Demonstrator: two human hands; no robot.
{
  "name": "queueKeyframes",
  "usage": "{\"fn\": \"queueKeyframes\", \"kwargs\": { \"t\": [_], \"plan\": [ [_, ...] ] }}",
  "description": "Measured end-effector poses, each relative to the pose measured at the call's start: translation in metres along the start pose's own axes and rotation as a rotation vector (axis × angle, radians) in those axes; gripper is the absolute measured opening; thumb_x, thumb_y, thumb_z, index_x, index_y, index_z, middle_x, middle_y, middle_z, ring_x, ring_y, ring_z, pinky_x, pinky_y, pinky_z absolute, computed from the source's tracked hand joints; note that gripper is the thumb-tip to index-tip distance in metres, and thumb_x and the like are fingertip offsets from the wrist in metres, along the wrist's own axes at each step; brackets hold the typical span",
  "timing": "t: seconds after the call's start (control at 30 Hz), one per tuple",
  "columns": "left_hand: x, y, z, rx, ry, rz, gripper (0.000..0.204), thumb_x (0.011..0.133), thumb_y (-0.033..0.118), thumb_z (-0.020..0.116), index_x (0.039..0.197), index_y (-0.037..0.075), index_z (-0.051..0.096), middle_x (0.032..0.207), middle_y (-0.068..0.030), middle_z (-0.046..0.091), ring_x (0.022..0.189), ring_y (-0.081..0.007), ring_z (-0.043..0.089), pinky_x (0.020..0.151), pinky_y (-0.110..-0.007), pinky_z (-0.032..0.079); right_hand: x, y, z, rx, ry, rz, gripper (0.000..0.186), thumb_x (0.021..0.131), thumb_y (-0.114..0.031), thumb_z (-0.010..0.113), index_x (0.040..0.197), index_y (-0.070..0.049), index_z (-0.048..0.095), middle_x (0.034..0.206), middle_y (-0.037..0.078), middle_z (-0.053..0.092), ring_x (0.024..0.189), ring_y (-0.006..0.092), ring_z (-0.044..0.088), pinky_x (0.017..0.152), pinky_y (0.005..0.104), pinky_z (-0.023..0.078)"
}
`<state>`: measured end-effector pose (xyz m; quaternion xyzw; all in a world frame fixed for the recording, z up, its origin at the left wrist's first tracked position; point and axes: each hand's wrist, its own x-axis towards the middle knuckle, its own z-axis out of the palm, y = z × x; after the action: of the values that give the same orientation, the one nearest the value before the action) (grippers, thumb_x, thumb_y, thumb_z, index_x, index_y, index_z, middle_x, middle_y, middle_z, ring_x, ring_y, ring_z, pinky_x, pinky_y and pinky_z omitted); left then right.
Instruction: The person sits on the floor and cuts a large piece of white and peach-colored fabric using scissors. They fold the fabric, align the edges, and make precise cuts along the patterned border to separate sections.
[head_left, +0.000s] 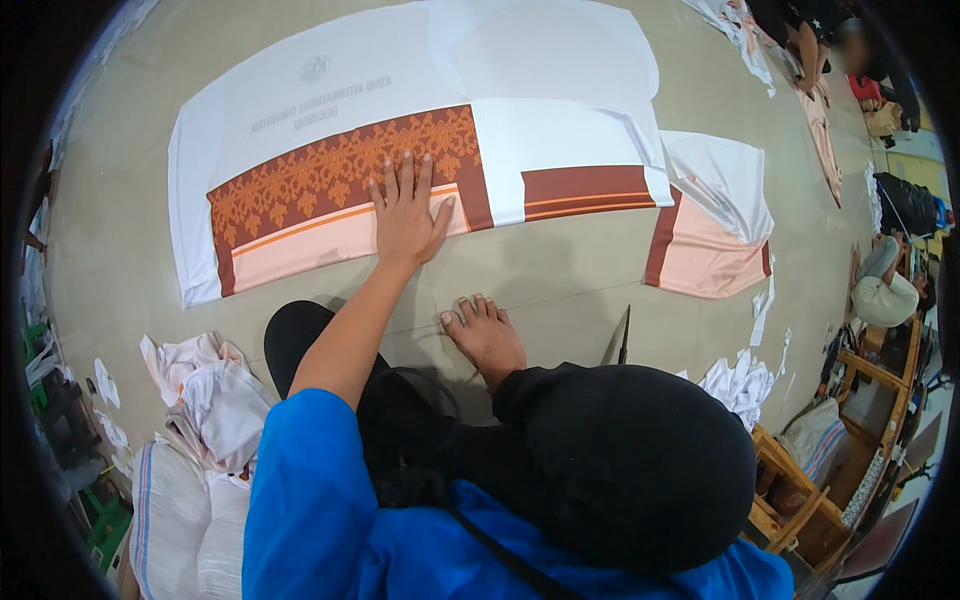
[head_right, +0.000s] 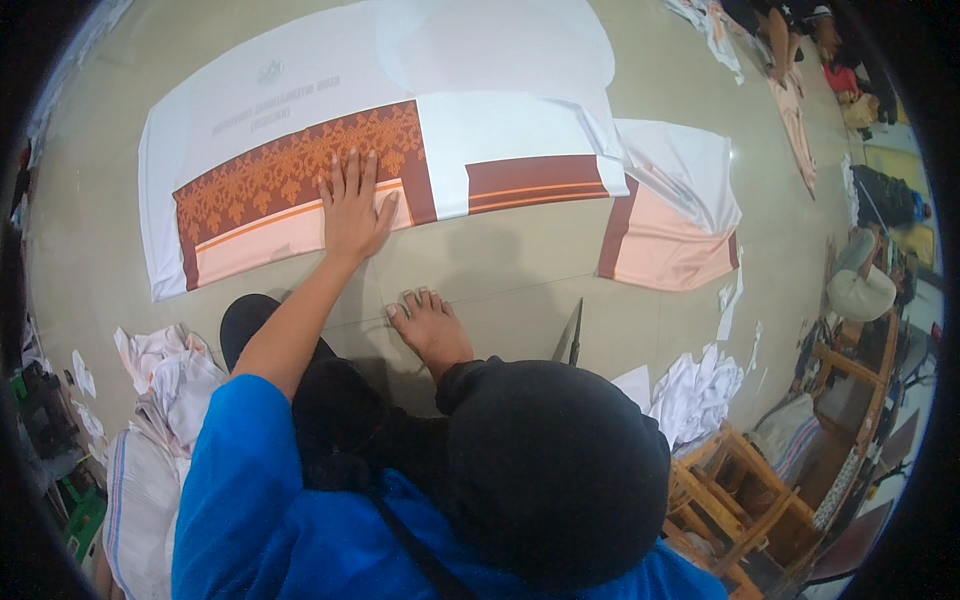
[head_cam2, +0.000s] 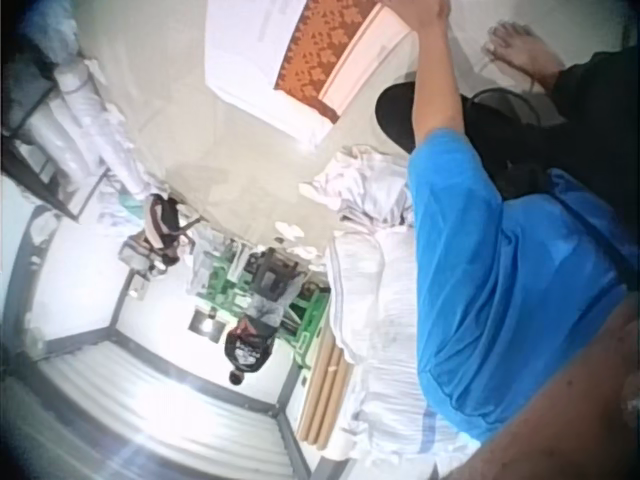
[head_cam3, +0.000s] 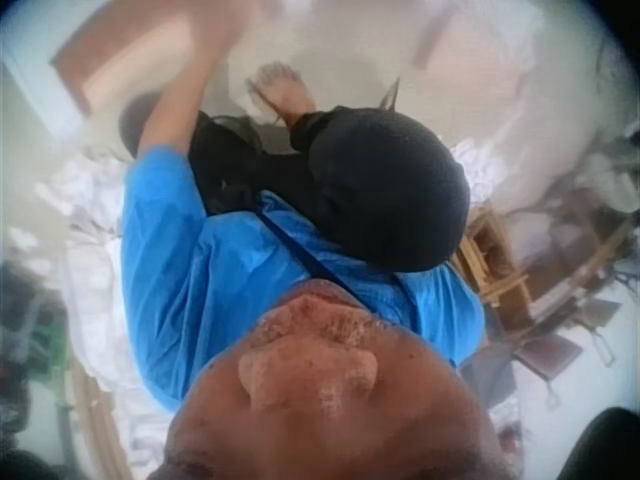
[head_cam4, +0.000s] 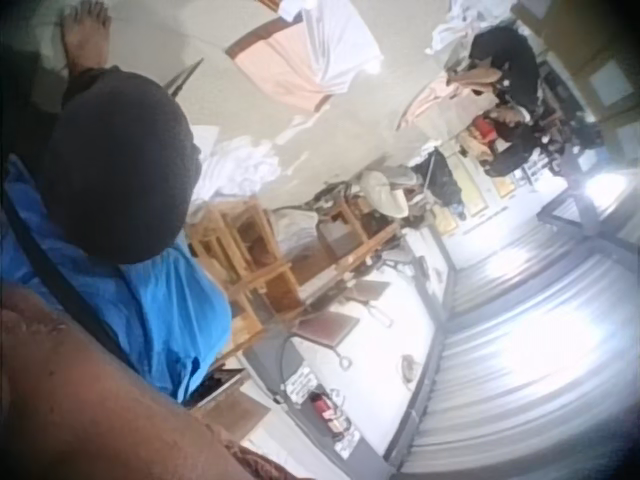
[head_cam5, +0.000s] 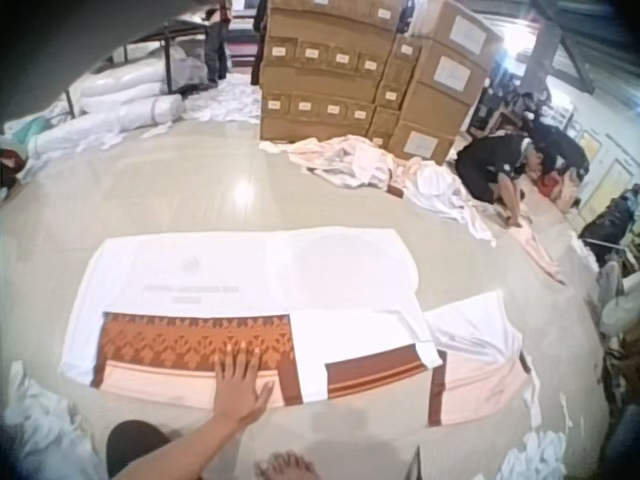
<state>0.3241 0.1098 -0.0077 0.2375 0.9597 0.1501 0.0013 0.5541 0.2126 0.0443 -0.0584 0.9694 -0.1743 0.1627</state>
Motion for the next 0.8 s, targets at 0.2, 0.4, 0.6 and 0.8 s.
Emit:
{"fn": "queueKeyframes", "kwargs": {
  "t": [0.2,0.4,0.6,0.8],
  "plan": [
    [0.002,0.001,0.0,0.034,-0.033,-0.007,0.085,0.111,0.06,0.048,0.18,0.017,0.024,0.187,-0.0166,0.02,0.172,-0.0453,0.009,0.137,-0.069,0.004,-0.005,0.004,-0.001,0.05,-0.008,0.005,0.035,0.108,-0.017,0.057,0.143,-0.014,0.057,0.152,0.018,0.057,0.144,0.0477,0.055,0.115,0.0562,0.052],
    [0.005,0.002,-0.001,0.041,-0.034,-0.011,0.088,0.111,0.061,0.048,0.18,0.012,0.024,0.187,-0.0175,0.019,0.172,-0.0471,0.008,0.136,-0.07,0.001,0.004,-0.004,-0.005,0.094,-0.026,0.154,0.033,0.115,-0.027,0.049,0.141,-0.009,0.058,0.153,0.02,0.058,0.148,0.0433,0.054,0.119,0.0564,0.048],
    [0.013,0.029,-0.003,0.003,-0.058,0.122,0.083,0.113,0.054,0.049,0.177,0.007,0.027,0.185,-0.0187,0.023,0.171,-0.0471,0.013,0.137,-0.068,0.006,-0.093,0.072,-0.041,1.032,0.126,0.643,0.021,0.104,-0.024,0.073,0.114,-0.008,0.064,0.111,0.008,0.061,0.104,0.0224,0.054,0.087,0.0395,0.045],
    [0.01,0.063,0.009,-0.11,-0.214,0.518,0.072,0.116,0.046,0.045,0.178,0.013,0.029,0.184,-0.015,0.027,0.17,-0.0425,0.02,0.138,-0.063,0.014,-0.155,0.114,-0.029,1.396,0.226,0.873,0.029,0.095,-0.02,0.094,0.093,-0.007,0.068,0.076,-0.004,0.065,0.066,0.005,0.057,0.061,0.0257,0.044]
  ]
}}
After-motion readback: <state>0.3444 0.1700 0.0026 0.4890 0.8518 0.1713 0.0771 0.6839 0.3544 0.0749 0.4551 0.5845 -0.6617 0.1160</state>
